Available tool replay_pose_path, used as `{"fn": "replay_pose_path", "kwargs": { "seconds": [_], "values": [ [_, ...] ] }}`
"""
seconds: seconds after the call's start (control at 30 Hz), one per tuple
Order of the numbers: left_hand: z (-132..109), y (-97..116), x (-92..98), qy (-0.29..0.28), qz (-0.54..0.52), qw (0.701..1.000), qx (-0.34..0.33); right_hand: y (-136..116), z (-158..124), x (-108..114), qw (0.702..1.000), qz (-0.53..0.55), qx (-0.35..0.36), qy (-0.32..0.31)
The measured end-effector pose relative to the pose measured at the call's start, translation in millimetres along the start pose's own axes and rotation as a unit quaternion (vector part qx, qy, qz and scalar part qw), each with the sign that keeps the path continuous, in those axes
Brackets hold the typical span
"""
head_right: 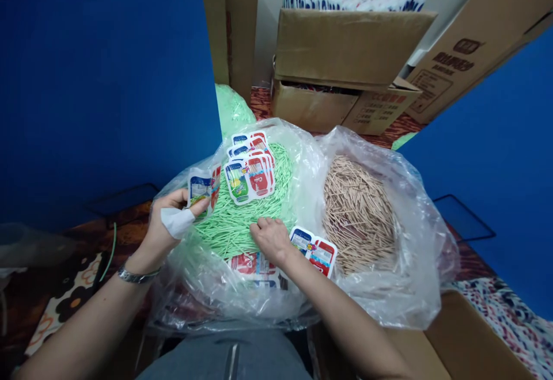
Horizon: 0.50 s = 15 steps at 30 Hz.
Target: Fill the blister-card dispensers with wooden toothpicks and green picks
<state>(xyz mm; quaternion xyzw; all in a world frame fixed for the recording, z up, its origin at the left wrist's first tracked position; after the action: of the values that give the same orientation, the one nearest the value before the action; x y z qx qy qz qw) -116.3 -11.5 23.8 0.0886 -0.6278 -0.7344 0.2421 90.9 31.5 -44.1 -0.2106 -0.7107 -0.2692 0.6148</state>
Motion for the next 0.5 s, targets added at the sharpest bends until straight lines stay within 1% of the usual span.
{"fn": "replay_pose_path", "kwargs": {
  "seconds": [0.1, 0.2, 0.3, 0.37, 0.5],
  "values": [
    [0, 4, -1.3, -0.001, 0.002, 1.000, 0.003, -6, 4, 7, 0.999, 0.006, 0.018, 0.030],
    [0, 9, -2.5, 0.003, 0.004, 1.000, 0.004, -14, 8, 17, 0.996, 0.048, 0.042, 0.061],
    [0, 10, -3.5, 0.002, 0.003, 1.000, 0.002, -16, 13, 23, 0.993, 0.073, 0.009, 0.091],
    [-1, 9, -4.4, 0.000, 0.002, 1.000, 0.001, -20, 17, 22, 0.993, 0.075, 0.005, 0.091],
    [-1, 9, -6.1, -0.006, 0.002, 1.000, 0.000, -36, 25, 19, 0.992, 0.059, 0.081, 0.072]
  ]
}}
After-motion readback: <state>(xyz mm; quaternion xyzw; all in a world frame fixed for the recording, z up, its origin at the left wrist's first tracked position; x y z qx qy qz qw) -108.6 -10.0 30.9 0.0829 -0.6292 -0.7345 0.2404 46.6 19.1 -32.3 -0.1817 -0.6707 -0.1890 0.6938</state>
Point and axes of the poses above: each hand's wrist, its own z-axis towards the middle knuckle, its own x-axis out of the back of the hand, y = z × x, the point moved 5 cm from there along z, towards the middle knuckle, and after that the axes turned 1 degree about y, right-handed, at the moved point
